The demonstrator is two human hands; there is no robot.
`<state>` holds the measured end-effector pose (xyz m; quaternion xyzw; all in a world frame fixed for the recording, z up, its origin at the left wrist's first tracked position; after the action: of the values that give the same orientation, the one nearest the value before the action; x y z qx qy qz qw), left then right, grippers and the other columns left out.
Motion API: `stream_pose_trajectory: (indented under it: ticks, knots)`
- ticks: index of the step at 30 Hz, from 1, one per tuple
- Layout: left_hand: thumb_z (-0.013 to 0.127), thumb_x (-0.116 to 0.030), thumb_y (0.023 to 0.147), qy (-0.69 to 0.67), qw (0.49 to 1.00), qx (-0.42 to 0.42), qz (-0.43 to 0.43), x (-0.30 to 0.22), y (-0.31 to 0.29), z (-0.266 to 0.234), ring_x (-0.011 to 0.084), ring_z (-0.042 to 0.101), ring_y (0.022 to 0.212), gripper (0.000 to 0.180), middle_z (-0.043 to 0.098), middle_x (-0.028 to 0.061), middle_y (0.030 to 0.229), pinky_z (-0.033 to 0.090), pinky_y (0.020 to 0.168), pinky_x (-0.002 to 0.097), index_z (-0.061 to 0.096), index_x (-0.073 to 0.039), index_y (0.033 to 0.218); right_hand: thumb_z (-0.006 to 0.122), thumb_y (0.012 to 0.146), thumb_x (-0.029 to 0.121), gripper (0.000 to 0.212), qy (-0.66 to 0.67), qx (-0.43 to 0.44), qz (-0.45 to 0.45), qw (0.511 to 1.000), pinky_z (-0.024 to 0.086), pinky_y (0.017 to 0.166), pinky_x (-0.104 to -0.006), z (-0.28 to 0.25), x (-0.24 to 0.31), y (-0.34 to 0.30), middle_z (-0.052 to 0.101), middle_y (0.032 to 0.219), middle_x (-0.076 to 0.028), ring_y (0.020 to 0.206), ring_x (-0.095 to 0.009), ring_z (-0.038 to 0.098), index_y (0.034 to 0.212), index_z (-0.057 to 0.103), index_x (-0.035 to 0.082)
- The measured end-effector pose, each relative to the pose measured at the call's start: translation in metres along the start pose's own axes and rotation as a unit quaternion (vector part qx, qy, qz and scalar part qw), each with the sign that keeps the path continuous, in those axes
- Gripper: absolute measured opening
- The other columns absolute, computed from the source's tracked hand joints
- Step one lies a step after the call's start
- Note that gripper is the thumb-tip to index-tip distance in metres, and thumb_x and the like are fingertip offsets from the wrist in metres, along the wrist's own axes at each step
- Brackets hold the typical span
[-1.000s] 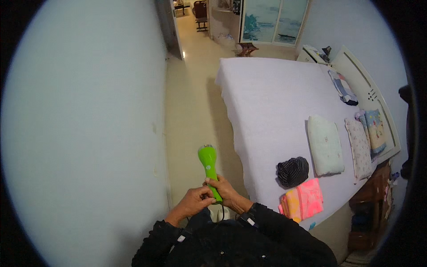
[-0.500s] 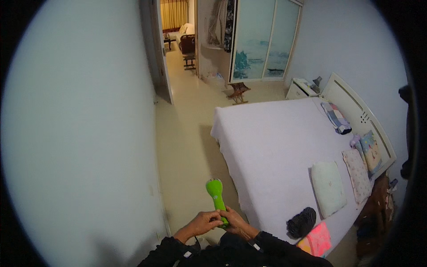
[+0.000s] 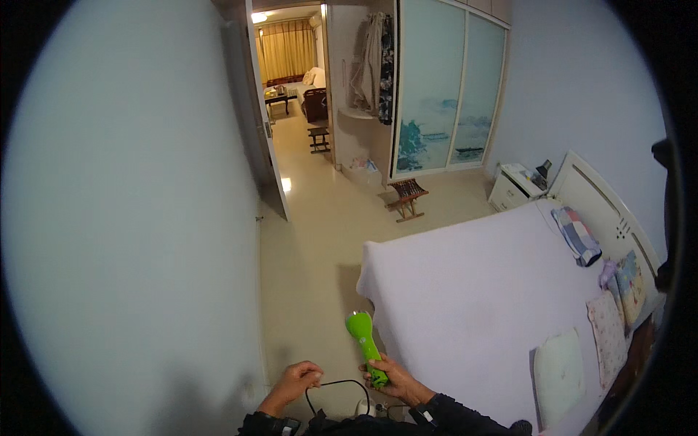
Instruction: The person opens a drawer, removes a folded black cloth, places it back, and then retrieves a green flashlight. They inspect the flashlight by turning it on and off, then walk through the room while holding it.
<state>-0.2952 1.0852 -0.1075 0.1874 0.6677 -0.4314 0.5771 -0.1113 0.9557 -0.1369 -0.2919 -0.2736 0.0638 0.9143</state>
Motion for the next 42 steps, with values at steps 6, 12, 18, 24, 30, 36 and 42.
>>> stream_pose_trajectory:
  ticks: [6, 12, 18, 24, 30, 36, 42]
  knots:
    - [0.055, -0.012, 0.094, -0.186, 0.970, -0.157, 0.012, -0.038, 0.048, -0.108, 0.0182, 0.059, 0.067, 0.013, 0.059, 0.0063, 0.075, 0.048, 0.062, 0.0320, 0.062, -0.001, 0.095, 0.061, 0.091, 0.013, 0.042, 0.002, 0.032, -0.024, 0.999, 0.051, 0.063, -0.0352, 0.023, 0.102, 0.079, 0.057, 0.102, -0.012, 0.076, -0.017, 0.056, 0.125, 0.037, 0.011]
    - [0.056, -0.019, 0.094, -0.329, 0.920, -0.178, 0.115, -0.090, 0.132, -0.218, 0.0192, 0.055, 0.068, 0.017, 0.057, 0.0057, 0.076, 0.045, 0.061, 0.0322, 0.060, -0.002, 0.092, 0.063, 0.088, 0.012, 0.044, 0.010, -0.017, -0.069, 0.997, 0.052, 0.061, -0.0367, 0.026, 0.190, 0.156, 0.057, 0.097, -0.012, 0.074, -0.019, 0.056, 0.125, 0.040, 0.010]
    - [0.055, -0.021, 0.095, -0.355, 0.930, -0.031, 0.093, -0.150, 0.275, -0.246, 0.0189, 0.056, 0.074, 0.020, 0.059, 0.0068, 0.082, 0.045, 0.066, 0.0322, 0.061, -0.002, 0.096, 0.066, 0.085, 0.017, 0.046, 0.062, -0.038, -0.100, 0.992, 0.048, 0.065, -0.0350, 0.047, 0.270, 0.211, 0.057, 0.099, -0.016, 0.075, -0.020, 0.053, 0.124, 0.041, 0.012]
    - [0.050, -0.020, 0.098, -0.208, 0.970, 0.127, -0.011, -0.186, 0.414, -0.214, 0.0156, 0.058, 0.081, 0.020, 0.061, 0.0048, 0.089, 0.046, 0.069, 0.0298, 0.060, -0.003, 0.102, 0.063, 0.088, 0.017, 0.044, 0.100, -0.039, -0.128, 0.986, 0.049, 0.061, -0.0368, 0.053, 0.334, 0.274, 0.058, 0.100, -0.017, 0.071, -0.021, 0.056, 0.125, 0.040, 0.010]
    - [0.047, -0.022, 0.100, -0.064, 0.992, 0.069, -0.084, -0.218, 0.515, -0.235, 0.0135, 0.059, 0.085, 0.023, 0.061, 0.0032, 0.090, 0.047, 0.072, 0.0274, 0.060, -0.004, 0.105, 0.061, 0.090, 0.019, 0.038, 0.082, -0.016, -0.117, 0.990, 0.050, 0.060, -0.0372, 0.058, 0.426, 0.373, 0.059, 0.098, -0.014, 0.072, -0.020, 0.056, 0.121, 0.042, 0.010]
    - [0.051, -0.027, 0.097, -0.074, 0.995, 0.040, -0.062, -0.260, 0.591, -0.279, 0.0154, 0.060, 0.088, 0.026, 0.062, 0.0048, 0.094, 0.048, 0.076, 0.0305, 0.060, -0.004, 0.106, 0.060, 0.091, 0.016, 0.038, 0.062, 0.075, -0.079, 0.992, 0.050, 0.061, -0.0339, 0.112, 0.520, 0.474, 0.060, 0.099, -0.013, 0.076, -0.019, 0.057, 0.124, 0.043, 0.011]
    - [0.052, -0.027, 0.096, -0.119, 0.988, 0.025, -0.098, -0.277, 0.693, -0.335, 0.0175, 0.059, 0.086, 0.024, 0.060, 0.0053, 0.092, 0.049, 0.076, 0.0319, 0.059, -0.005, 0.102, 0.063, 0.089, 0.020, 0.049, -0.006, 0.040, -0.113, 0.993, 0.050, 0.062, -0.0335, 0.155, 0.598, 0.563, 0.061, 0.100, -0.013, 0.073, -0.017, 0.057, 0.131, 0.040, 0.008]
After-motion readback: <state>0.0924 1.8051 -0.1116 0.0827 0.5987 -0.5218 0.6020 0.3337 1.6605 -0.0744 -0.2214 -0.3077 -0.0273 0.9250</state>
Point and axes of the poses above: each hand's wrist, its own y-axis towards the middle knuckle, its own z-axis out of the palm, x = y × z, the point moved 7 cm from there along y, towards the middle knuckle
